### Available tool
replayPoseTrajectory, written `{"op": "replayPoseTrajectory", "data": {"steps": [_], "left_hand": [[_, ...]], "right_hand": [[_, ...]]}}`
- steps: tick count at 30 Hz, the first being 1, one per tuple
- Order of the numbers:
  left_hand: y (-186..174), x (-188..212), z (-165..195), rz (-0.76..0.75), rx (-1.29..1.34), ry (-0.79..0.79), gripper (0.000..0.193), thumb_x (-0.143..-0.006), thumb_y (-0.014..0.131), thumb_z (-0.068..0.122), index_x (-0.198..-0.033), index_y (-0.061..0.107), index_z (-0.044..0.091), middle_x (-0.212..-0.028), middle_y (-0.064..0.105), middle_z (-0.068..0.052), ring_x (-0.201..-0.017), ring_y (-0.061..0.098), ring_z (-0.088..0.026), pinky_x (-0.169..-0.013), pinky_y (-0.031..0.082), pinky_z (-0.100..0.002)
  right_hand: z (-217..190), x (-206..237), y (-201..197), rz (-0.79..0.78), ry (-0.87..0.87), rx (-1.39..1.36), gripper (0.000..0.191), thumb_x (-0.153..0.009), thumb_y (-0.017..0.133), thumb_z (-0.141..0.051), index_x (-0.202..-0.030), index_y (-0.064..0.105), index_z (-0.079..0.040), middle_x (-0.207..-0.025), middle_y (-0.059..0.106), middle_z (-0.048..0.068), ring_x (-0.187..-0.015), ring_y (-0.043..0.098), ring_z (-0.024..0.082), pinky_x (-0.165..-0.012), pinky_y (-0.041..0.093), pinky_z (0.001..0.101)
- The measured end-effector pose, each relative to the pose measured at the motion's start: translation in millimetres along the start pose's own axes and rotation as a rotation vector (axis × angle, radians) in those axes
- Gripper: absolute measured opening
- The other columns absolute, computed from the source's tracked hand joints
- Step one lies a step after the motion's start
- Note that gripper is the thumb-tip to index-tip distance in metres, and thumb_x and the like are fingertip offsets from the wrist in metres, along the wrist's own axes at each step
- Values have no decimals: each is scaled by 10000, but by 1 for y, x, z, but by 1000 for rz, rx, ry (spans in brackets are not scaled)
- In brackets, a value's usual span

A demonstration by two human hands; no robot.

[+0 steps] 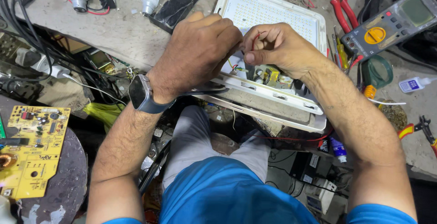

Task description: The person holds a green circuit board and places it into a white LED panel housing. They connect wires to the board, then use a soldering iron to solder components on the board. Finally, they wrap red electrical tape around the connected wires.

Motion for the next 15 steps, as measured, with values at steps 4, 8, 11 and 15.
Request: {"op": "replayPoseTrajectory", "data": {"steps": [4, 8, 11, 15], "left_hand": [[2, 4, 1, 12, -52, 15, 120, -950, 721, 114, -1044, 654, 82, -925, 620, -59, -885, 627, -260, -759, 467, -404], [-8, 10, 2, 67, 14, -110, 259, -976, 800, 241, -1097, 658, 62, -931, 632, -62, -881, 633, -270, -735, 453, -418], [-14, 18, 6, 163, 31, -240, 438, -901, 863, 358, -1103, 640, 40, -945, 641, -85, -872, 638, -285, -709, 465, -420], [-8, 27, 10, 152, -38, -375, 459, -838, 886, 342, -1084, 635, 47, -945, 634, -88, -870, 635, -290, -693, 482, -428]], "right_hand": [[-1, 0, 1, 65, -11, 46, 218, -866, 827, -71, -1053, 721, -34, -852, 671, -49, -764, 582, 14, -723, 513, 186], [-4, -1, 3, 151, -27, 119, 172, -889, 825, -77, -1038, 760, -19, -817, 690, -21, -717, 571, 29, -647, 465, 192], [-6, 3, 7, 201, -64, 134, 170, -907, 817, -80, -1060, 765, -26, -828, 682, -16, -726, 557, 29, -656, 448, 188], [-13, 6, 19, 155, -211, 383, 163, -904, 804, -75, -1058, 766, -37, -920, 736, 2, -787, 600, 40, -718, 482, 193]]}}
Point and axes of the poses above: each hand's wrist, its own x-axis away from the middle knuckle, its own y-axis out of the palm, z = x × y, the point moved 3 cm from there along -x, towards the middle knuckle
